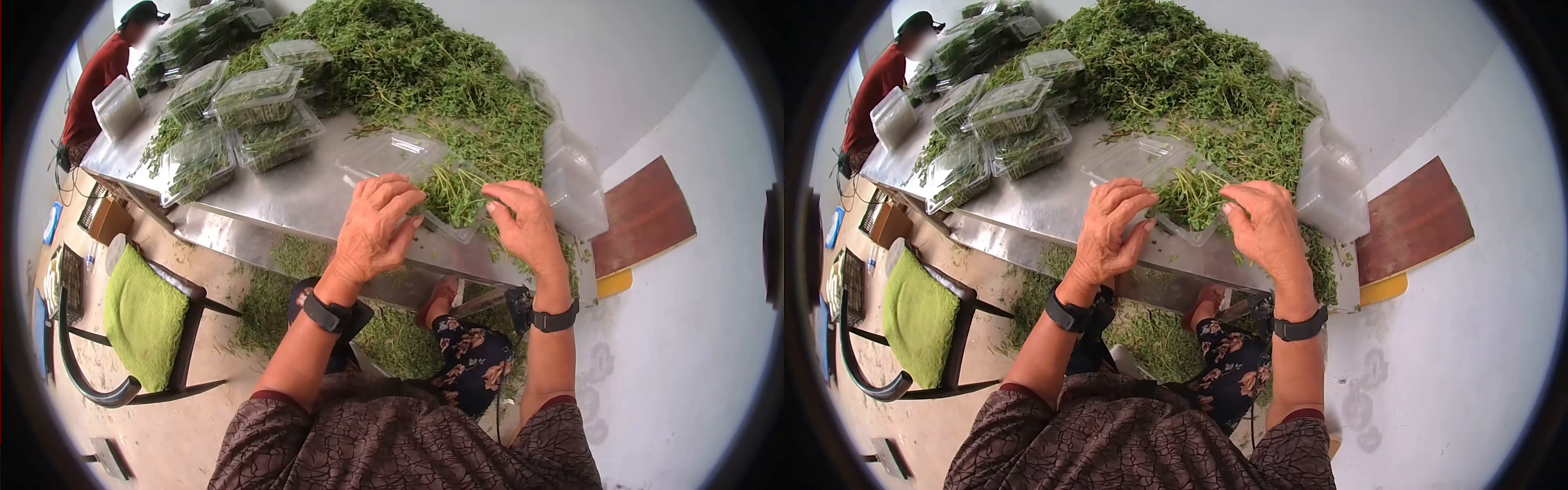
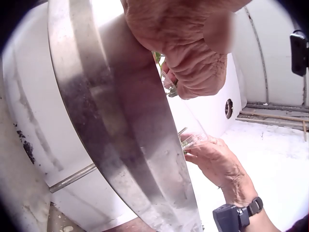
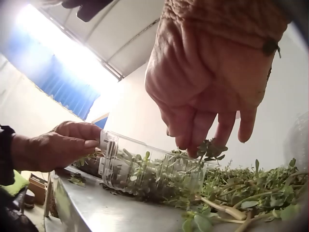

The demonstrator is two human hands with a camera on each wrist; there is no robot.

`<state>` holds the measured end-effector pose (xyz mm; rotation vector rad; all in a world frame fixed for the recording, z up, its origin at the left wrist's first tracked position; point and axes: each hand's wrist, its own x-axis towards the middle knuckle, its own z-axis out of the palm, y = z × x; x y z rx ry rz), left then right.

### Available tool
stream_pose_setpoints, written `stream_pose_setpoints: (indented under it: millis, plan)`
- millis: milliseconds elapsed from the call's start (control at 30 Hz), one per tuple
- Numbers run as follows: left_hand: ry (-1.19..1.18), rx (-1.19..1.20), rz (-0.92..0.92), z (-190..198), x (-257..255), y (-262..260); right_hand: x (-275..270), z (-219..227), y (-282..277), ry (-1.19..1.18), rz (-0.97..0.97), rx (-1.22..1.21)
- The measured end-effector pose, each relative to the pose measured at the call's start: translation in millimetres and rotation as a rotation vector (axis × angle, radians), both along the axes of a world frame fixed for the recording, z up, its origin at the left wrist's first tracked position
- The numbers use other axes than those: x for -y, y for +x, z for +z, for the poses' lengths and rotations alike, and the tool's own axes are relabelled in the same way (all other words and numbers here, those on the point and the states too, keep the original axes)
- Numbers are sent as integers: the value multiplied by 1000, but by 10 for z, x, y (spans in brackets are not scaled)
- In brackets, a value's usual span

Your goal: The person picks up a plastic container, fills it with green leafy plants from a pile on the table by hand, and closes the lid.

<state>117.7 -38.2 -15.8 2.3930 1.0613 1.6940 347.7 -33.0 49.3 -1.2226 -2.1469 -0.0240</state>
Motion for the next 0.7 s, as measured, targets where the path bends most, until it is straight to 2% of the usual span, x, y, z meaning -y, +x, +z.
stream_pose_setpoints:
  millis: [233,333,400,500,633,700]
  plan:
    - [0,-21,-8,23,15,-1,-68,0,-152,69,13,207]
    - [-10,-29,-11,26,22,-3,-104,23,-230,20,71,185]
    - [-9,-34,-11,31,16,-4,-143,41,-248,-131,-21,434]
    - [-8,-25,-19,25,14,-3,-223,19,-247,-236,-66,481]
    - [-21,76,-1,22,26,10,-166,33,-237,-246,-65,398]
    - [-22,124,36,15,22,22,-132,28,-198,-162,15,159]
